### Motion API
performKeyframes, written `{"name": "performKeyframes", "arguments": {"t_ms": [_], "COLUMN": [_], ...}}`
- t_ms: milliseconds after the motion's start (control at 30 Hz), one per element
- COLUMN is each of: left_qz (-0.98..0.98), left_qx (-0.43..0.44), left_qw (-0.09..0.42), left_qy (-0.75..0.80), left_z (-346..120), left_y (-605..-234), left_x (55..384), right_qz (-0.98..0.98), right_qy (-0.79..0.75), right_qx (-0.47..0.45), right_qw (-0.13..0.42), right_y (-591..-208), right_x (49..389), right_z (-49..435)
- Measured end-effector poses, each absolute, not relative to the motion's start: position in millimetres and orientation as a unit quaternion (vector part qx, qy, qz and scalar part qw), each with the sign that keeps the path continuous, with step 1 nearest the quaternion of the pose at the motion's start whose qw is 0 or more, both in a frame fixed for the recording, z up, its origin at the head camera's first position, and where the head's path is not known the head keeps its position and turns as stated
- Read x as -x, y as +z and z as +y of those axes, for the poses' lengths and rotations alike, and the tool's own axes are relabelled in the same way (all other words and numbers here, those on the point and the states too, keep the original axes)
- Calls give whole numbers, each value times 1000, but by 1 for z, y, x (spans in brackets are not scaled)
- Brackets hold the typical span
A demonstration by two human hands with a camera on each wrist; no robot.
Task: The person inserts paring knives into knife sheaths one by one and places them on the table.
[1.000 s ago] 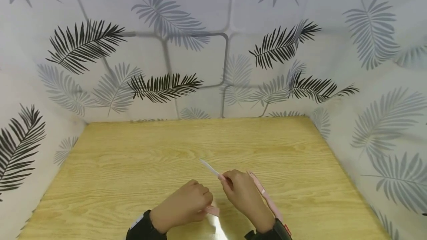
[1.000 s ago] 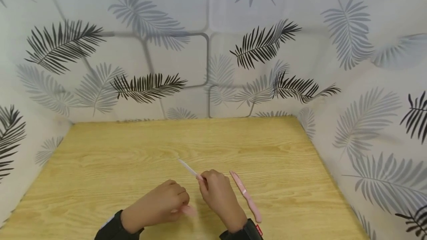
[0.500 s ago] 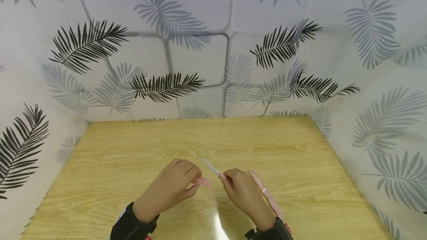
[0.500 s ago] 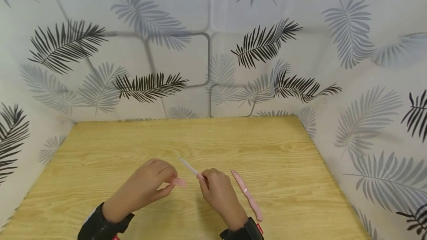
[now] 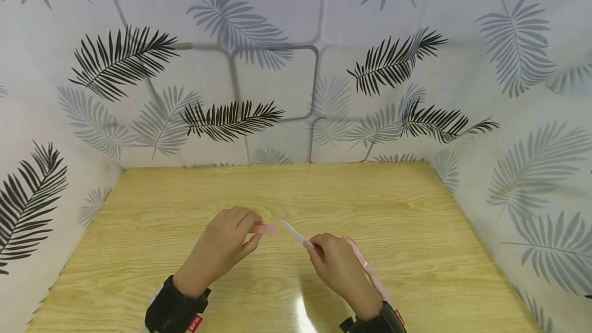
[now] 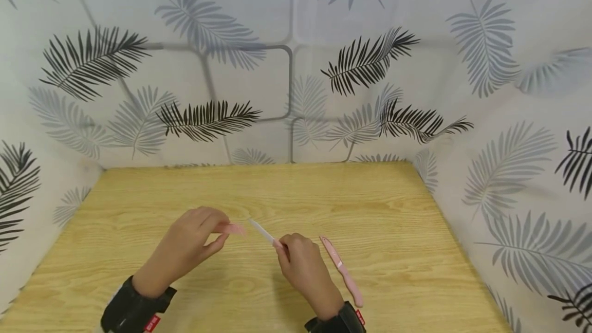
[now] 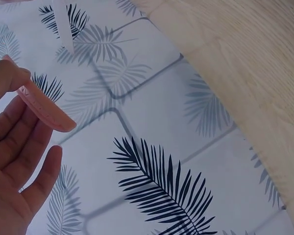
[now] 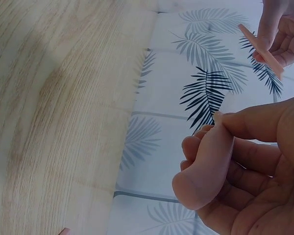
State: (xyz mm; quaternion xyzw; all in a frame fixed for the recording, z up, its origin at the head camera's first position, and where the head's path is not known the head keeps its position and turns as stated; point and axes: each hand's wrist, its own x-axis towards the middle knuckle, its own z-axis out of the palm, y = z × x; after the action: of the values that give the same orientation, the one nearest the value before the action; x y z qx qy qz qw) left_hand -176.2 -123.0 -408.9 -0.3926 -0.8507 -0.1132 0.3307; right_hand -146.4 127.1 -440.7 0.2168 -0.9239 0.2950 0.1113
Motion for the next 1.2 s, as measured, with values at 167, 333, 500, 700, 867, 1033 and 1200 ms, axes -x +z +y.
{"name": "performKeyframes", "arguments": {"t_ms": [167,333,500,700,867,1033,1200], "left_qz": [-855,-855,-863,-867,-868,-867,-868], "left_qx": [382,380,376,372,371,371,369], "left_qw": [337,338,324,321,323,327,332], "left_qy": [-103,-95,-89,-83,-74,-56,-28], "left_z": [-129,-131,-134,-139,-140,-141,-143], "left_y": [-410,-416,-424,-427,-428,-427,-427], "left_x": [179,182,184,189,190,192,194], "right_qz": [-922,-924,-926,-926,-925,-923,-925], "right_qy": [296,300,304,306,305,304,301], "right_qx": [-221,-213,-207,-205,-207,-212,-210], "right_qw": [116,99,87,86,91,101,99], "right_y": [-441,-441,-441,-441,-441,-441,-440], "right_x": [146,146,145,145,145,144,144], "right_z": [127,128,128,129,129,128,128]}}
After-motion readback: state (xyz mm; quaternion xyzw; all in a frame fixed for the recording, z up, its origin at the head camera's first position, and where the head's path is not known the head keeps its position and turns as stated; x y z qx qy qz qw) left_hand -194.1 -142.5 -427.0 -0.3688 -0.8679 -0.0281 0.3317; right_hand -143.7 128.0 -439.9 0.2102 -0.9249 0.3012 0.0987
